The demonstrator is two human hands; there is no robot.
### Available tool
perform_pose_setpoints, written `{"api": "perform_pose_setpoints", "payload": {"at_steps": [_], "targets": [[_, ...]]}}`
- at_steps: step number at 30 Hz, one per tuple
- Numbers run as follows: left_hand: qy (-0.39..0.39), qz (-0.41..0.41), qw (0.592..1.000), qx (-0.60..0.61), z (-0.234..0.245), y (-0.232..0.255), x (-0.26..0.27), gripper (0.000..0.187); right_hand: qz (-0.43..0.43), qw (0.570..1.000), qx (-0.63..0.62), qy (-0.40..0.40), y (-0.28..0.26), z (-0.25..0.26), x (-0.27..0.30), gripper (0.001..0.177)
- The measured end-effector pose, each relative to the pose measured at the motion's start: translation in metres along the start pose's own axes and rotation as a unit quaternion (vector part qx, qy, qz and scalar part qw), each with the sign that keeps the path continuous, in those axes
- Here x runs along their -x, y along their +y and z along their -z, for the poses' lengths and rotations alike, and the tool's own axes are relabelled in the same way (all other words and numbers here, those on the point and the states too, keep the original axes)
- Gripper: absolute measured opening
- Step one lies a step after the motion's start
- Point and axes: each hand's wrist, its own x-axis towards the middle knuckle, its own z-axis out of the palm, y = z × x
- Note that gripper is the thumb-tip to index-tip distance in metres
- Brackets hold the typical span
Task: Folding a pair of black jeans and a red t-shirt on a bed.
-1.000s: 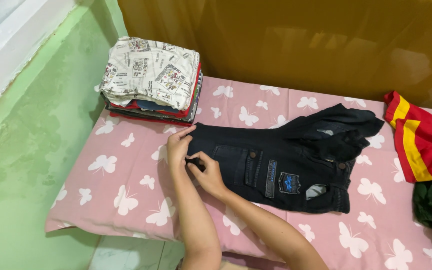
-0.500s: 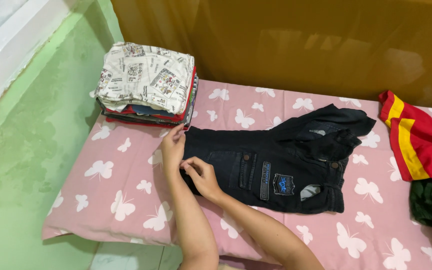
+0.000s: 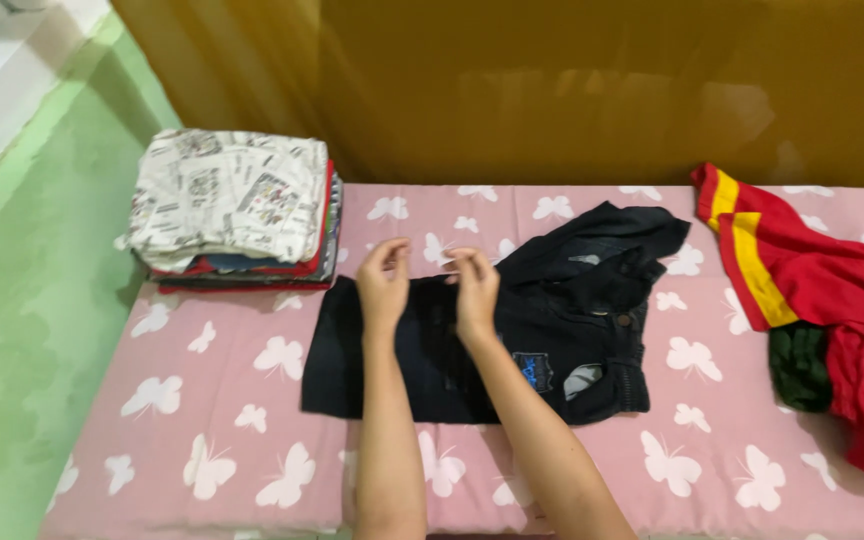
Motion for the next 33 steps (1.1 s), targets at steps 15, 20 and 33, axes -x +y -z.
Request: {"api": "perform_pose_setpoints", "payload": {"at_steps": [15, 20, 33], "targets": [[-0.208, 0.070, 0.973, -0.065, -0.164, -0.007, 0.009, 0.022, 0.017, 0.972, 0.158, 0.176, -0.028, 0.164, -0.065, 0.012], [-0.198, 0.032, 0.974, -0.104, -0.194, -0.011, 0.016, 0.026, 0.004, 0.940, 0.241, 0.242, -0.033, 0.179, -0.065, 0.012], [-0.198, 0.032, 0.979, 0.043, -0.214, -0.018, 0.016, 0.027, 0.010, 0.954, 0.231, 0.189, -0.021, 0.179, -0.074, 0.014]]}}
